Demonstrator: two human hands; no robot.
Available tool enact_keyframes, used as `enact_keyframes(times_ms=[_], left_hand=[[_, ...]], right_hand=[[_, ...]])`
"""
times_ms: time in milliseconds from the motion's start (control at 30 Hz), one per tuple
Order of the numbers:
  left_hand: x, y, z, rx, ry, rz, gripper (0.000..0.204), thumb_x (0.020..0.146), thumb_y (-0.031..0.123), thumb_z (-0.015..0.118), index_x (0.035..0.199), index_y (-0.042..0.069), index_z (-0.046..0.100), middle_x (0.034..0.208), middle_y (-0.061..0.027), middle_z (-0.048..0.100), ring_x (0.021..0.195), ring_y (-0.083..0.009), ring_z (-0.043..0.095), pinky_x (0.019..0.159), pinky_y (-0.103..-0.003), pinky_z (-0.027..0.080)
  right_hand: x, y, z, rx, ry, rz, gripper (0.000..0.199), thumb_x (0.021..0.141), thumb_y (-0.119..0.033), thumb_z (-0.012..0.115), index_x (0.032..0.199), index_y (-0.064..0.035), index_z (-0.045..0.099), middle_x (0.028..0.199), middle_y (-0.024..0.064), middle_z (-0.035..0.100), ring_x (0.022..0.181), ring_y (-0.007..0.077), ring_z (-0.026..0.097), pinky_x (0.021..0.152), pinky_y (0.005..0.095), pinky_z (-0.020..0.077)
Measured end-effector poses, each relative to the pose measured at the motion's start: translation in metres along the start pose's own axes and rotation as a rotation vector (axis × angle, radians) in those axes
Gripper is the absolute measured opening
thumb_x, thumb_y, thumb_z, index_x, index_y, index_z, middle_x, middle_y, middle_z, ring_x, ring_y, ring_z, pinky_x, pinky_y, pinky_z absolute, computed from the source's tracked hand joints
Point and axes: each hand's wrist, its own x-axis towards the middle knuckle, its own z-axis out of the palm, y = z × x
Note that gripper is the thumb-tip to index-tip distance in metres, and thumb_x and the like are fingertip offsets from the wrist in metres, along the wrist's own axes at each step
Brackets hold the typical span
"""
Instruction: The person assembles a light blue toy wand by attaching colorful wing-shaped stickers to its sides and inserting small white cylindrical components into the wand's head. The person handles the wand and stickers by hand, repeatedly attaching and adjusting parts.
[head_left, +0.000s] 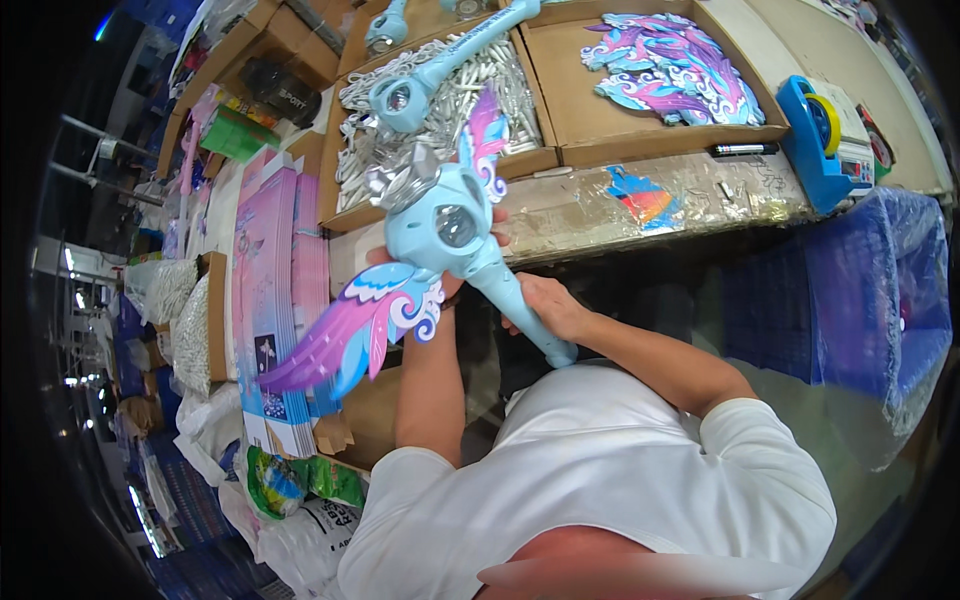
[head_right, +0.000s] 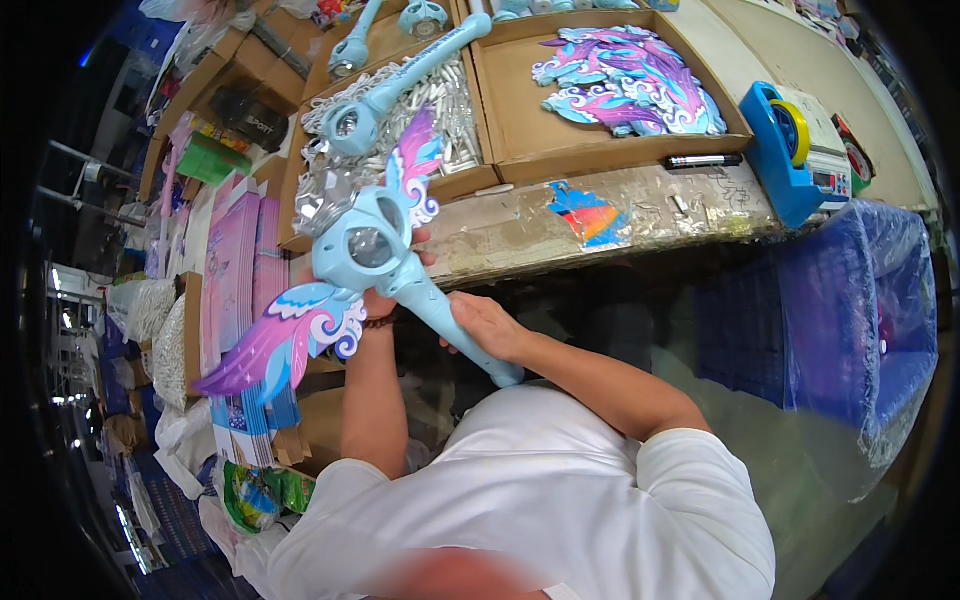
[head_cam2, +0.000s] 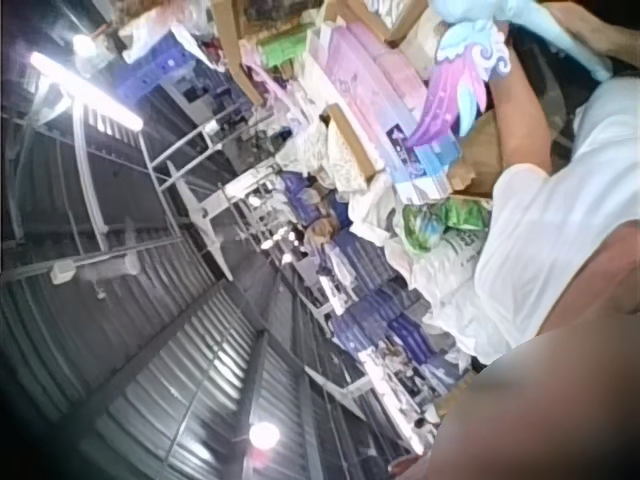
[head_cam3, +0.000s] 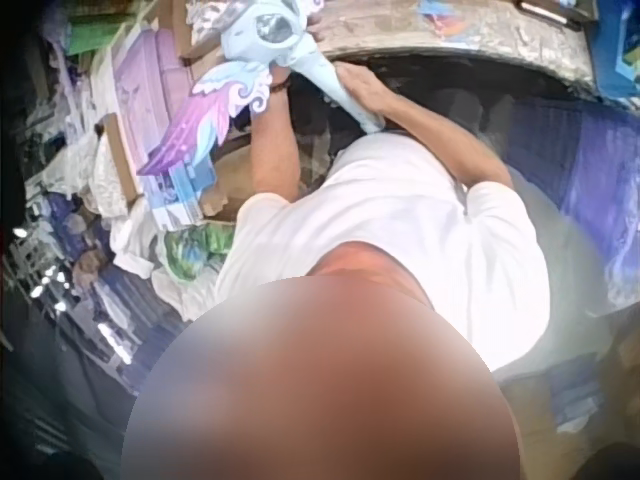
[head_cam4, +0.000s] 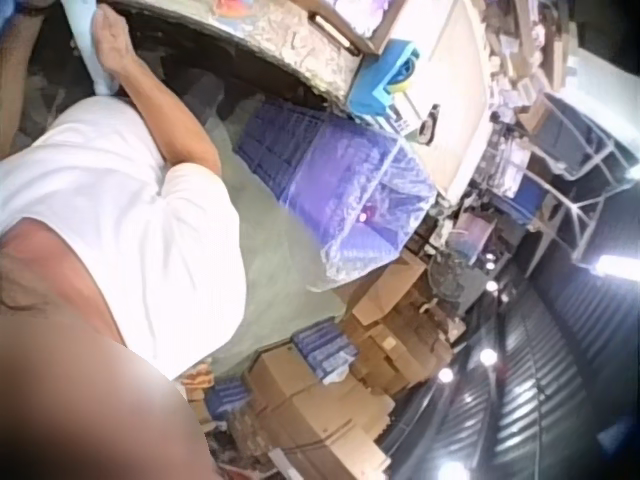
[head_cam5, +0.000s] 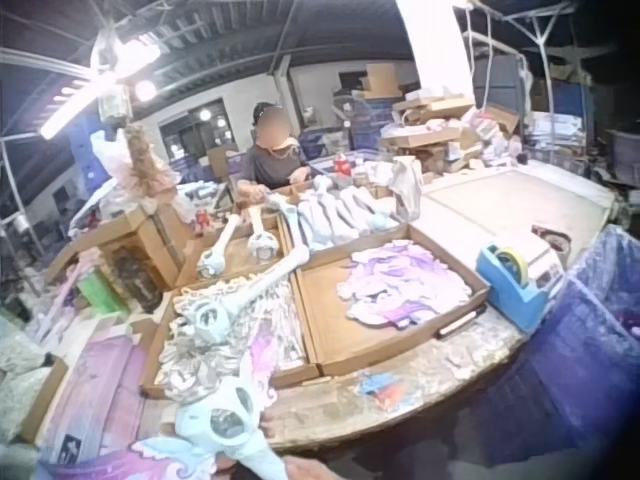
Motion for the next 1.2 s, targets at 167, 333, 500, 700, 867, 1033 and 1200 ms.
enact_keyframes(times_ms=[167, 333, 500, 700, 867, 1033, 1200], left_hand=[[-0.033, 0.001, 0.005, 0.265, 0.211, -0.002, 0.096, 0.068, 0.063, 0.070, 0.137, 0.002, 0.039, 0.122, -0.0189, 0.055, 0.103, -0.0364, 0.058, 0.082, -0.052, 0.050], [-0.068, 0.014, -0.033, 0.486, 0.307, 0.058, 0.074, 0.079, 0.052, 0.065, 0.131, 0.003, 0.044, 0.094, -0.0181, 0.063, 0.083, -0.0297, 0.062, 0.068, -0.048, 0.051], [-0.052, 0.013, -0.007, 0.225, 0.144, 0.087, 0.108, 0.065, 0.061, 0.074, 0.148, 0.015, 0.021, 0.124, -0.0210, 0.048, 0.093, -0.0419, 0.060, 0.070, -0.053, 0.050], [-0.048, 0.006, -0.005, 0.166, 0.088, 0.030, 0.124, 0.054, 0.065, 0.080, 0.148, 0.015, 0.018, 0.133, -0.0218, 0.044, 0.100, -0.0457, 0.056, 0.077, -0.055, 0.048], [-0.051, 0.012, 0.000, 0.255, 0.157, -0.051, 0.120, 0.052, 0.067, 0.080, 0.146, 0.012, 0.027, 0.117, -0.0224, 0.053, 0.093, -0.0426, 0.058, 0.072, -0.051, 0.050], [-0.065, 0.005, -0.028, 0.217, 0.270, 0.117, 0.099, 0.060, 0.071, 0.071, 0.126, 0.000, 0.049, 0.104, -0.0195, 0.061, 0.088, -0.0347, 0.061, 0.076, -0.049, 0.050], [-0.051, 0.013, -0.017, 0.207, 0.318, 0.062, 0.062, 0.083, 0.048, 0.061, 0.119, -0.002, 0.054, 0.104, -0.0238, 0.062, 0.090, -0.0352, 0.062, 0.075, -0.049, 0.052]], right_hand=[[-0.005, -0.001, 0.005, -0.493, 0.081, -0.174, 0.048, 0.099, -0.048, 0.038, 0.112, -0.0052, 0.056, 0.088, 0.0123, 0.062, 0.082, 0.0253, 0.063, 0.074, 0.0340, 0.0486], [0.008, -0.070, -0.010, -1.152, 0.353, -0.592, 0.010, 0.082, -0.011, 0.065, 0.092, -0.0068, 0.064, 0.090, 0.0100, 0.065, 0.080, 0.0304, 0.063, 0.068, 0.0378, 0.0513], [0.042, -0.091, -0.066, -1.717, 0.567, -0.469, 0.021, 0.082, -0.013, 0.061, 0.101, -0.0037, 0.063, 0.103, 0.0120, 0.062, 0.096, 0.0300, 0.059, 0.081, 0.0401, 0.0487], [0.053, -0.093, -0.069, -1.853, 0.580, -0.187, 0.016, 0.081, -0.016, 0.063, 0.093, -0.0061, 0.065, 0.088, 0.0108, 0.058, 0.088, 0.0296, 0.058, 0.077, 0.0407, 0.0488], [0.050, -0.088, -0.067, -1.697, 0.625, -0.257, 0.011, 0.084, -0.014, 0.057, 0.089, -0.0045, 0.061, 0.085, 0.0124, 0.058, 0.082, 0.0300, 0.059, 0.070, 0.0416, 0.0484], [0.007, -0.114, -0.021, -0.791, 0.419, 0.036, 0.022, 0.093, -0.014, 0.054, 0.109, 0.0007, 0.056, 0.081, 0.0135, 0.064, 0.069, 0.0254, 0.062, 0.063, 0.0342, 0.0494], [-0.016, -0.118, 0.017, -0.493, 0.244, 0.039, 0.024, 0.092, -0.012, 0.058, 0.111, 0.0017, 0.062, 0.073, 0.0057, 0.061, 0.062, 0.0111, 0.052, 0.059, 0.0276, 0.0463]])
